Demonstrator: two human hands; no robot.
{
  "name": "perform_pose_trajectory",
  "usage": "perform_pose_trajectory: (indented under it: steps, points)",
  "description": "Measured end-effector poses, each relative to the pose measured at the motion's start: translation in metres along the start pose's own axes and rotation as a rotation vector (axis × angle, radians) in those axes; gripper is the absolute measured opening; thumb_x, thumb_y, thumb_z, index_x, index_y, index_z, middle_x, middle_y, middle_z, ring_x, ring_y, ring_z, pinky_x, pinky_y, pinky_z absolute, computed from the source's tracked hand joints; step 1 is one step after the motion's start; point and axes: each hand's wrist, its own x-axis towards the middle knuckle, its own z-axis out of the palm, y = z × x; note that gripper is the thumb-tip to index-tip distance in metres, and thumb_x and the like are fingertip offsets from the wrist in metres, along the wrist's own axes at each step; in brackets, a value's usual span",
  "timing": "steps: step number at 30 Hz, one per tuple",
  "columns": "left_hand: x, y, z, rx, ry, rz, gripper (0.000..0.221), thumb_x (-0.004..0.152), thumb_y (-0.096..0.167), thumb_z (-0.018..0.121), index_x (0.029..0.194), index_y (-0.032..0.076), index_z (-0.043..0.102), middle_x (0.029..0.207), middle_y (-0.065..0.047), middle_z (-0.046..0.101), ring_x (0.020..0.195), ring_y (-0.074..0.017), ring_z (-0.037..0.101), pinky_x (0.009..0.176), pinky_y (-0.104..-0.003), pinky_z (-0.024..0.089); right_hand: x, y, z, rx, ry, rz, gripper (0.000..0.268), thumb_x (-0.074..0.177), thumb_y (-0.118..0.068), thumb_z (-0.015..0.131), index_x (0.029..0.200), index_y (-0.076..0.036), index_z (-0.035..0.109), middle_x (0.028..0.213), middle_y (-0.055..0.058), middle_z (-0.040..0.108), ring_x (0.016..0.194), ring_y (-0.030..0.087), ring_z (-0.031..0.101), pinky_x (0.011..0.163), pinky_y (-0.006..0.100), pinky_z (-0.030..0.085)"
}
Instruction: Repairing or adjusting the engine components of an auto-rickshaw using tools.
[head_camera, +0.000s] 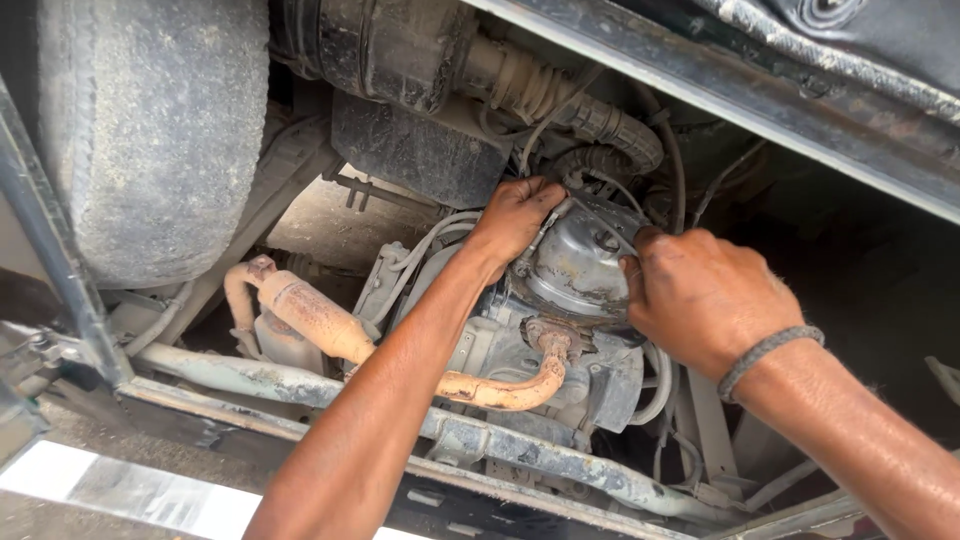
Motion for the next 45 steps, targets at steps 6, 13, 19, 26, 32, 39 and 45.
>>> perform_pose_trajectory:
  steps: [6, 13, 19, 26, 32, 39, 45]
  points:
    - [-0.009, 0.013, 0.011, -0.026, 0.076, 0.04, 0.024, 0.099, 0.024, 0.063, 0.092, 0.003, 0.073, 0.082, 0.001, 0.071, 0.075, -0.0067, 0.06, 0.074, -0.027, 0.052, 0.014, 0.04, 0.018, 0.005, 0.026, -0.023, 0.032, 0.098, -0.033, 0.055, 0.094, -0.006, 0.072, 0.066, 0.019, 0.07, 0.061, 0.036, 0.072, 0.061, 0.048, 0.059]
    - [-0.009, -0.002, 0.012, 0.139, 0.276, 0.174, 0.034, 0.096, 0.02, 0.07, 0.074, 0.002, 0.053, 0.067, -0.001, 0.044, 0.065, -0.0121, 0.04, 0.058, -0.035, 0.041, 0.101, 0.119, 0.107, 0.031, 0.237, -0.104, 0.052, 0.082, -0.052, 0.067, 0.121, -0.018, 0.073, 0.07, 0.015, 0.077, 0.066, 0.032, 0.075, 0.071, 0.044, 0.063]
    - [-0.011, 0.019, 0.008, 0.202, 0.347, 0.184, 0.03, 0.093, 0.025, 0.07, 0.075, 0.002, 0.061, 0.064, -0.004, 0.057, 0.062, -0.013, 0.051, 0.06, -0.035, 0.046, 0.142, 0.126, 0.086, -0.189, 0.165, -0.161, 0.059, 0.083, -0.06, 0.067, 0.128, -0.021, 0.07, 0.092, 0.016, 0.078, 0.089, 0.033, 0.074, 0.094, 0.044, 0.057]
    - [-0.036, 0.067, 0.012, 0.195, 0.198, 0.061, 0.038, 0.097, 0.037, 0.066, 0.081, 0.002, 0.067, 0.06, -0.003, 0.058, 0.048, -0.0128, 0.055, 0.045, -0.032, 0.048, 0.067, 0.087, 0.034, 0.151, -0.062, 0.11, 0.057, 0.092, -0.059, 0.057, 0.14, -0.031, 0.064, 0.077, 0.02, 0.081, 0.08, 0.028, 0.08, 0.086, 0.041, 0.06]
    - [-0.023, 0.046, 0.002, 0.112, 0.094, -0.077, 0.033, 0.099, 0.039, 0.062, 0.096, 0.007, 0.071, 0.062, 0.001, 0.057, 0.051, -0.0066, 0.053, 0.046, -0.026, 0.051, 0.024, 0.059, 0.004, 0.076, 0.04, 0.025, 0.044, 0.09, -0.051, 0.061, 0.127, -0.028, 0.071, 0.088, 0.011, 0.078, 0.085, 0.031, 0.075, 0.084, 0.046, 0.059]
    - [-0.015, 0.037, -0.004, 0.12, 0.024, -0.076, 0.035, 0.1, 0.037, 0.062, 0.099, 0.004, 0.075, 0.064, 0.002, 0.058, 0.052, -0.0069, 0.053, 0.045, -0.026, 0.05, -0.001, 0.01, -0.002, 0.021, -0.049, -0.019, 0.024, 0.098, -0.031, 0.059, 0.112, -0.017, 0.072, 0.091, 0.013, 0.077, 0.087, 0.031, 0.074, 0.079, 0.044, 0.062]
    - [-0.002, 0.028, -0.016, 0.102, -0.07, -0.157, 0.031, 0.098, 0.037, 0.066, 0.097, 0.007, 0.073, 0.065, 0.005, 0.057, 0.053, -0.0056, 0.053, 0.046, -0.027, 0.054, -0.012, -0.028, -0.011, -0.199, -0.083, -0.075, 0.017, 0.093, -0.015, 0.06, 0.097, -0.006, 0.074, 0.1, 0.014, 0.073, 0.091, 0.03, 0.074, 0.078, 0.042, 0.062]
